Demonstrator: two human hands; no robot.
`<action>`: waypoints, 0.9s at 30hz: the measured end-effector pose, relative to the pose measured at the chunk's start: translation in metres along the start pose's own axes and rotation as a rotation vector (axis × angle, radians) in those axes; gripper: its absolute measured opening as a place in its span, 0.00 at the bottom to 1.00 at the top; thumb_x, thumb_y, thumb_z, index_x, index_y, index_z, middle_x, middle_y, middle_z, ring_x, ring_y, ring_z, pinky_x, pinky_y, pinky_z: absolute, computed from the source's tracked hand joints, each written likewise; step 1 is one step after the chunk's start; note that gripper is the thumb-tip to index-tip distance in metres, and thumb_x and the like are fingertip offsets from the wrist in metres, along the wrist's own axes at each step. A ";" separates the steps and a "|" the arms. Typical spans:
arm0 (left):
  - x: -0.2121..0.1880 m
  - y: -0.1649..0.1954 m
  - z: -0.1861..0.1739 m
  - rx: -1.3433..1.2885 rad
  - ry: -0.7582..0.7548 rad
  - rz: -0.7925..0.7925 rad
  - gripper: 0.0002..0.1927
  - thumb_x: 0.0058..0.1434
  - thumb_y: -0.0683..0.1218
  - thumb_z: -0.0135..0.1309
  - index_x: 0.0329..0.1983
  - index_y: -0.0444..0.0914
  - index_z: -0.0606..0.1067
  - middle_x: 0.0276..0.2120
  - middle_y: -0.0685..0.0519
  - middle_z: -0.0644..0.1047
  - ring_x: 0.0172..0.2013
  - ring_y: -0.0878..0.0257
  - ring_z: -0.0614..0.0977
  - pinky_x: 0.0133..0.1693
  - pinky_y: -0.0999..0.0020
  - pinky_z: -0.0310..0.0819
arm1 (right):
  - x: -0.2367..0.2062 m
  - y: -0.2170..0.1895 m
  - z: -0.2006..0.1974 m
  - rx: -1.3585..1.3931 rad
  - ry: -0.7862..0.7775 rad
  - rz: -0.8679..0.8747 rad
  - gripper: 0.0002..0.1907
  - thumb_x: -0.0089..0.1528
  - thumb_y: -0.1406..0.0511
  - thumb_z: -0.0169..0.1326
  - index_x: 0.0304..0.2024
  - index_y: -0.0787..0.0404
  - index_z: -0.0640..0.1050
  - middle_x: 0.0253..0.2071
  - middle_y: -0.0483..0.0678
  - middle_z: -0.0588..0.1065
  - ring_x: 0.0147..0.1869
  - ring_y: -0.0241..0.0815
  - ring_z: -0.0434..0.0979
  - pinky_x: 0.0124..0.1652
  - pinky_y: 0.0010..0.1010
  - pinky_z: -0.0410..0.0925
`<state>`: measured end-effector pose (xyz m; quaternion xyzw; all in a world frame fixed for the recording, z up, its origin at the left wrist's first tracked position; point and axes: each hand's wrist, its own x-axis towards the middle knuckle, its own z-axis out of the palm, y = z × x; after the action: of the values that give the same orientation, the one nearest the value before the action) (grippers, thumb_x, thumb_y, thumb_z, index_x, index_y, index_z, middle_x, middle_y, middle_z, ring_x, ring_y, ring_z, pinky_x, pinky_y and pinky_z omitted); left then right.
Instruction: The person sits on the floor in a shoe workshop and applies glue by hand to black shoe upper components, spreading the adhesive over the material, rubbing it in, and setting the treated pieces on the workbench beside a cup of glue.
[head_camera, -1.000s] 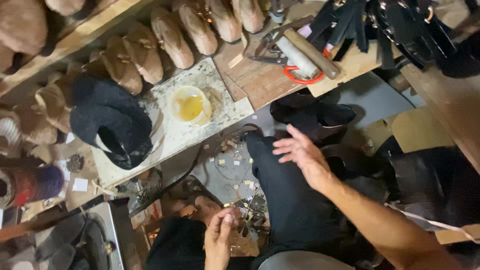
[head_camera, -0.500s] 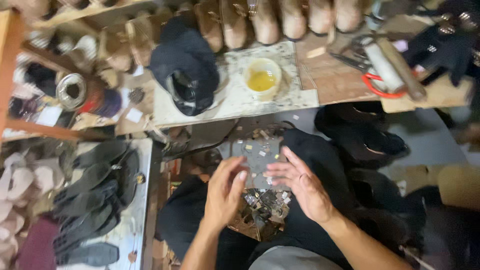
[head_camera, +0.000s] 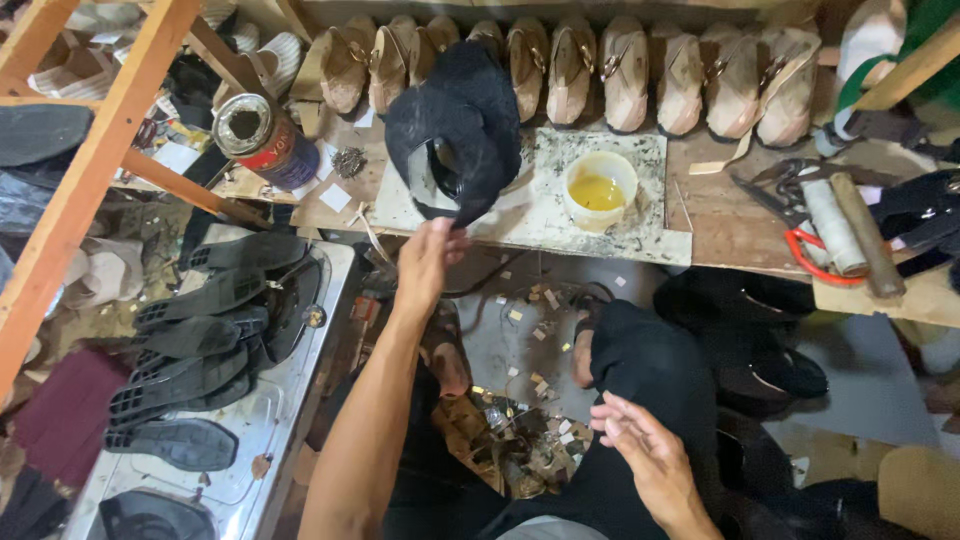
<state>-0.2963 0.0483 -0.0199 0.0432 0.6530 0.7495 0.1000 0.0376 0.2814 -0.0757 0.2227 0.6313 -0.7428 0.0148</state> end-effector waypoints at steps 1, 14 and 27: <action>-0.006 -0.004 -0.003 -0.007 0.055 0.044 0.18 0.73 0.53 0.47 0.51 0.33 0.74 0.40 0.49 0.82 0.37 0.67 0.83 0.40 0.72 0.77 | -0.001 0.000 -0.002 -0.012 -0.002 -0.014 0.26 0.64 0.64 0.53 0.63 0.67 0.73 0.54 0.57 0.80 0.55 0.46 0.81 0.50 0.35 0.74; -0.198 -0.105 -0.054 0.081 0.308 -0.069 0.18 0.54 0.35 0.66 0.34 0.37 0.65 0.26 0.58 0.65 0.27 0.70 0.65 0.31 0.74 0.63 | 0.091 -0.139 -0.022 -0.842 0.119 -0.689 0.19 0.61 0.62 0.60 0.52 0.64 0.81 0.60 0.54 0.75 0.65 0.50 0.75 0.61 0.38 0.68; -0.257 -0.132 -0.073 -0.462 0.359 -0.402 0.05 0.61 0.38 0.56 0.40 0.35 0.75 0.30 0.56 0.78 0.31 0.68 0.78 0.36 0.73 0.72 | 0.259 -0.243 0.029 -1.612 -0.194 -0.439 0.46 0.43 0.34 0.65 0.55 0.52 0.81 0.81 0.51 0.38 0.80 0.63 0.24 0.61 0.76 0.35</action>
<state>-0.0472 -0.0590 -0.1437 -0.2422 0.4690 0.8383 0.1364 -0.2787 0.3703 0.0627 -0.0487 0.9935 -0.0664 0.0789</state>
